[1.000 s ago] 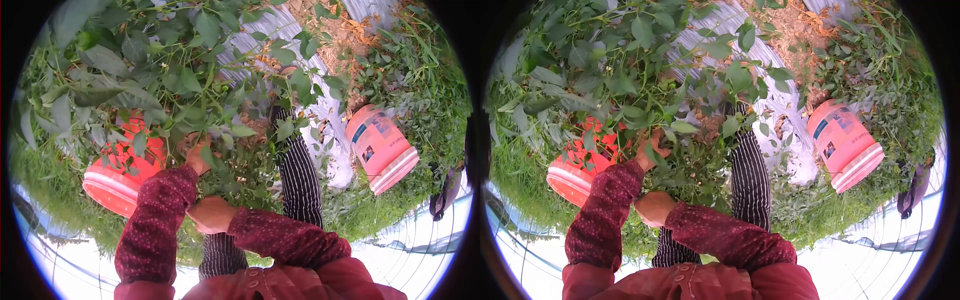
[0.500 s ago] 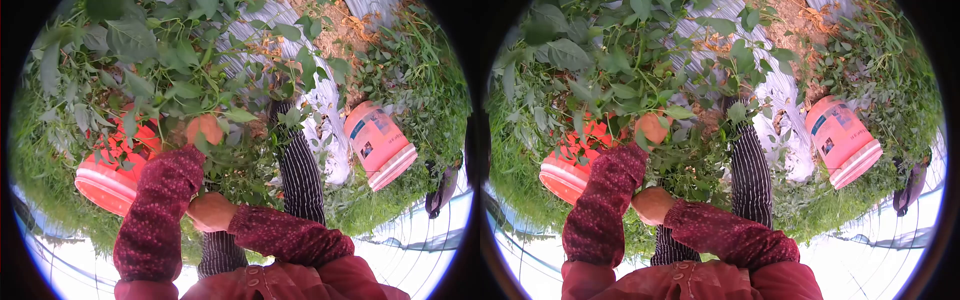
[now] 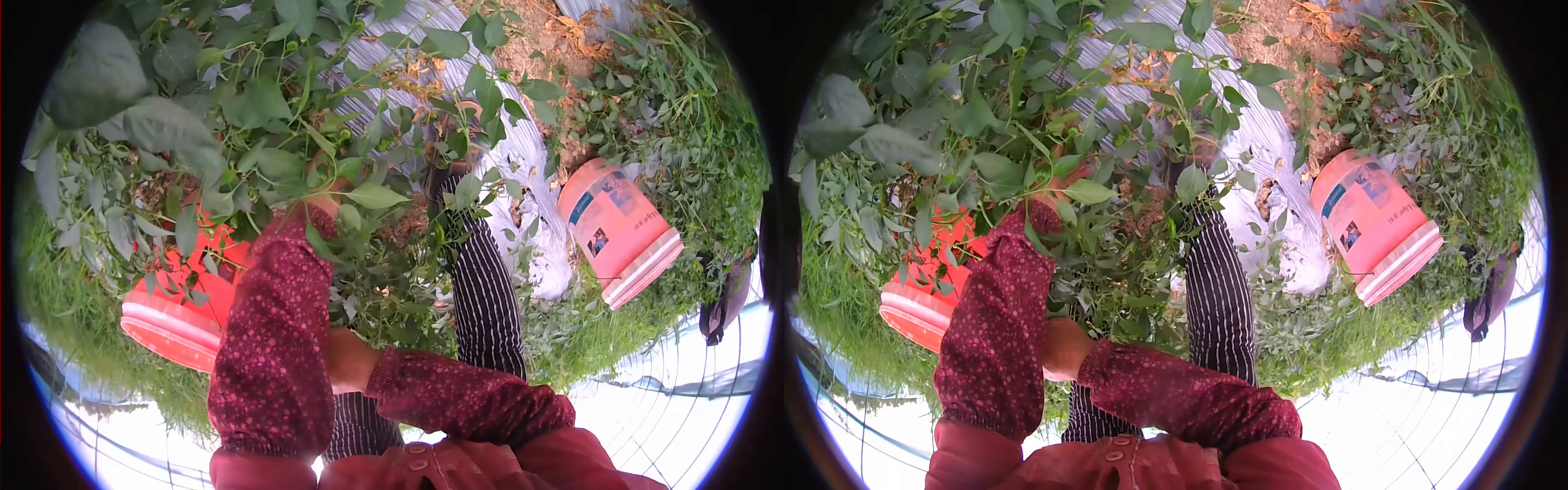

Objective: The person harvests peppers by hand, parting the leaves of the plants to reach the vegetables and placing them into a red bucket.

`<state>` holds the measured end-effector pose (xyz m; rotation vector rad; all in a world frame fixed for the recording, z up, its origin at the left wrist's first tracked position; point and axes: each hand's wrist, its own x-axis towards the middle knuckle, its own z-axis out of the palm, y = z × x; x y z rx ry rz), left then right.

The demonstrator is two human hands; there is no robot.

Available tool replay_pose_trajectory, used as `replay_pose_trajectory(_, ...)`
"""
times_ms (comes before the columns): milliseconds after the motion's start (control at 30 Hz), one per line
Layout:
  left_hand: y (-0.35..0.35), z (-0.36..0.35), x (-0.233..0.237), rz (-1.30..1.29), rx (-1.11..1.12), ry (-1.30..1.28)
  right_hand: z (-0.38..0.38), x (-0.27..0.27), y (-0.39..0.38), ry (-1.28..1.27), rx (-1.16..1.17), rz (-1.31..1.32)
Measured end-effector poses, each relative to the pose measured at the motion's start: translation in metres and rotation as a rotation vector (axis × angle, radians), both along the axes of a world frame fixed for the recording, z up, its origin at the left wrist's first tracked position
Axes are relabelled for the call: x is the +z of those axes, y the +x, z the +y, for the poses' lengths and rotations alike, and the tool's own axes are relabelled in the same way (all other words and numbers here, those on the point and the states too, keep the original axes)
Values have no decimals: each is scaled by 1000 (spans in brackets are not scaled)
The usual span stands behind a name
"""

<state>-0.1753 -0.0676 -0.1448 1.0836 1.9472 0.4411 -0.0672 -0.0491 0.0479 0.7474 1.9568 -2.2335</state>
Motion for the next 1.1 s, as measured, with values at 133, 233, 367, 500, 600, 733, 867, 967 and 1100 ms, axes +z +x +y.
replay_pose_trajectory(133, -2, -4, 1, -7, 29, -12, -7, -1, 0, 21, -6, 24)
replay_pose_trajectory(233, -4, -5, 3, -9, 52, -21, -8, 0, 0, 35, 63, 43)
replay_pose_trajectory(367, -8, -6, 5, -4, 85, -45, -14, -1, -3, -43, 326, 24)
replay_pose_trajectory(500, -18, 14, 41, -279, 210, -154, 3, -1, -7, -86, 370, 18)
replay_pose_trajectory(600, -18, 37, 87, -210, 189, -209, 24, 6, -12, -165, 457, -37)
replay_pose_trajectory(733, -26, 19, 66, -1306, 1020, -180, 31, 3, -13, -192, 551, -84)
replay_pose_trajectory(867, -25, 15, 78, -1001, 834, -233, 47, 4, -17, -189, 625, -133)
replay_pose_trajectory(967, -26, 4, 69, -769, 681, -241, 28, 0, -9, -40, 459, -35)
replay_pose_trajectory(1100, -21, 27, 99, -769, 484, -333, 9, -5, 1, 22, 351, 49)
